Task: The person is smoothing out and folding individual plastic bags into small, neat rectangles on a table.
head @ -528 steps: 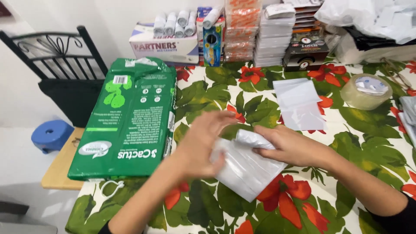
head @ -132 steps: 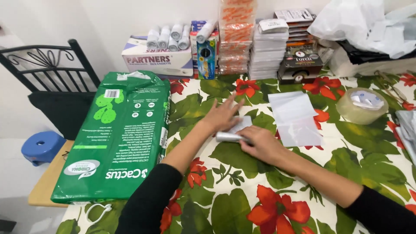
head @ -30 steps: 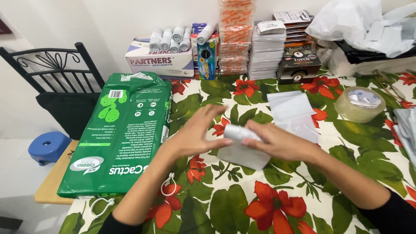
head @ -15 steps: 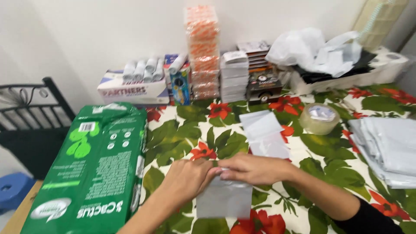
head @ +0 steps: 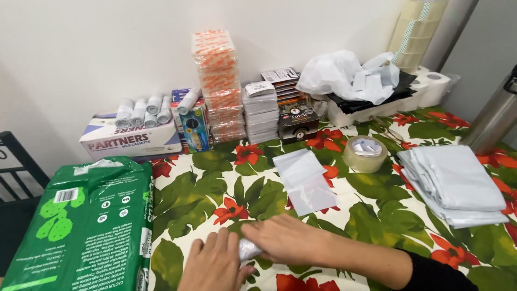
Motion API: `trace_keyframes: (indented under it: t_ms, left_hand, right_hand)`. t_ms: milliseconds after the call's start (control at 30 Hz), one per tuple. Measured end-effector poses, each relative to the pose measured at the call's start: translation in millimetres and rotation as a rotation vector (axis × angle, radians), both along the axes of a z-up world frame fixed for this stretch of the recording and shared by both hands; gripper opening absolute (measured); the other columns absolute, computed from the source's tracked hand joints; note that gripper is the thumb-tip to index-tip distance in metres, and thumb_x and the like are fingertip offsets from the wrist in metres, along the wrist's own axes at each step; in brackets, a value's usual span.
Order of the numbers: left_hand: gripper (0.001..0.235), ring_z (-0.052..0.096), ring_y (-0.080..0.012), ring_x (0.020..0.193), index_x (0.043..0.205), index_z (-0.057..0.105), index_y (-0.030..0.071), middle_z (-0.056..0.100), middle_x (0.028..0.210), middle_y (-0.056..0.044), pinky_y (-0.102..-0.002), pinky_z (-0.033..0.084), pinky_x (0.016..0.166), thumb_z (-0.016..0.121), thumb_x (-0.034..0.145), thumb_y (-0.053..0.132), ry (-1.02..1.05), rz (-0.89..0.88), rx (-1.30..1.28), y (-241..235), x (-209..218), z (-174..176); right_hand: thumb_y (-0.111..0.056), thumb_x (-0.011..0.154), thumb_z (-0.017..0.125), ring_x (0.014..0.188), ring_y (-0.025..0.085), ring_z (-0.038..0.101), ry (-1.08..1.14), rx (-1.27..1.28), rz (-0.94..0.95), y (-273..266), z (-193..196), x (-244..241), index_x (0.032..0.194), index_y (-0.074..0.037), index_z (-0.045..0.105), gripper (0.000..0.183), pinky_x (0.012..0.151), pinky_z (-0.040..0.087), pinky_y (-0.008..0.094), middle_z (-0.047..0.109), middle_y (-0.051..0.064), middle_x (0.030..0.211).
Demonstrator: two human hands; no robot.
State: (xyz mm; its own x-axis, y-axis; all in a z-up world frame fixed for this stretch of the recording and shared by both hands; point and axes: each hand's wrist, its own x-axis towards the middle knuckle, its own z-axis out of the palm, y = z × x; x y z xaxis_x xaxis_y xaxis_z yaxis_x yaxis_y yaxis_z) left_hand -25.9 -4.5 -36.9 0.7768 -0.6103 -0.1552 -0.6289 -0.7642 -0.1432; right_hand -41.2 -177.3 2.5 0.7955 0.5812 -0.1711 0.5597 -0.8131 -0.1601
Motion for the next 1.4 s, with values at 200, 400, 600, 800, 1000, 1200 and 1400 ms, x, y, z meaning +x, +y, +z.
trace_keyframes:
  t_ms: [200,400,600,800,1000,1200,1400]
  left_hand:
    - [0.014,0.061,-0.0384,0.064,0.091,0.049,0.010,0.062,0.079,-0.012,-0.052,0.046,0.058,0.045,0.085,0.023,0.169,-0.018,-0.304,-1.1,9.9,-14.6]
    - [0.024,0.060,-0.0359,0.078,0.101,0.052,0.008,0.063,0.088,-0.013,-0.047,0.045,0.070,0.050,0.085,0.026,0.304,-0.047,-0.321,6.9,16.9,30.8]
    - [0.021,0.058,-0.0292,0.062,0.099,0.049,0.005,0.056,0.088,-0.012,-0.043,0.049,0.047,0.055,0.087,0.021,-0.056,-0.261,-0.377,2.4,41.4,14.8]
    - [0.021,0.063,-0.0412,0.075,0.088,0.054,0.003,0.063,0.079,-0.018,-0.049,0.050,0.065,0.049,0.085,0.023,0.242,-0.146,-0.497,22.8,50.0,36.4]
    - [0.020,0.064,-0.0345,0.075,0.087,0.056,0.004,0.063,0.076,-0.014,-0.043,0.050,0.067,0.050,0.086,0.022,0.352,-0.042,-0.549,33.8,55.9,57.6]
    - [0.023,0.065,-0.0373,0.078,0.092,0.057,0.008,0.065,0.077,-0.015,-0.045,0.050,0.069,0.053,0.084,0.029,0.392,-0.107,-0.562,30.0,67.4,31.2]
    - [0.033,0.063,-0.0430,0.084,0.097,0.059,0.003,0.066,0.081,-0.022,-0.050,0.048,0.076,0.053,0.085,0.033,0.559,-0.146,-0.595,49.0,67.0,48.0]
  right_hand:
    - [-0.017,0.095,0.050,0.054,0.015,0.049,-0.006,0.007,0.048,0.0,-11.0,3.2,0.096,-0.007,0.048,0.010,0.045,0.047,0.028,0.052,0.004,0.078]
    - [-0.006,0.080,0.054,0.047,0.016,0.058,-0.226,0.086,-0.007,-10.4,-28.4,24.8,0.081,-0.009,0.056,0.004,0.043,0.051,0.031,0.059,0.004,0.065]
    - [-0.007,0.075,0.062,0.055,0.017,0.064,-0.166,0.137,-0.041,-20.2,-27.7,47.7,0.079,-0.012,0.061,0.007,0.049,0.055,0.030,0.065,0.003,0.069]
    - [-0.010,0.068,0.068,0.078,0.025,0.069,-0.298,-0.130,-0.183,-36.6,-8.9,68.2,0.090,-0.019,0.064,0.025,0.073,0.056,0.040,0.069,0.004,0.073]
    - [-0.024,0.085,0.060,0.079,0.027,0.068,-0.268,0.377,-0.348,-67.4,13.6,74.9,0.084,-0.006,0.064,0.019,0.077,0.054,0.038,0.068,0.011,0.077]
    - [-0.042,0.095,0.035,0.088,0.022,0.057,-0.815,0.069,0.194,6.1,-29.9,51.7,0.112,-0.011,0.051,0.039,0.079,0.046,0.038,0.053,0.005,0.091]
    - [-0.051,0.090,0.043,0.056,0.024,0.066,-0.659,0.038,0.210,-20.8,-47.0,73.2,0.106,-0.015,0.047,0.040,0.056,0.054,0.034,0.060,0.002,0.063]
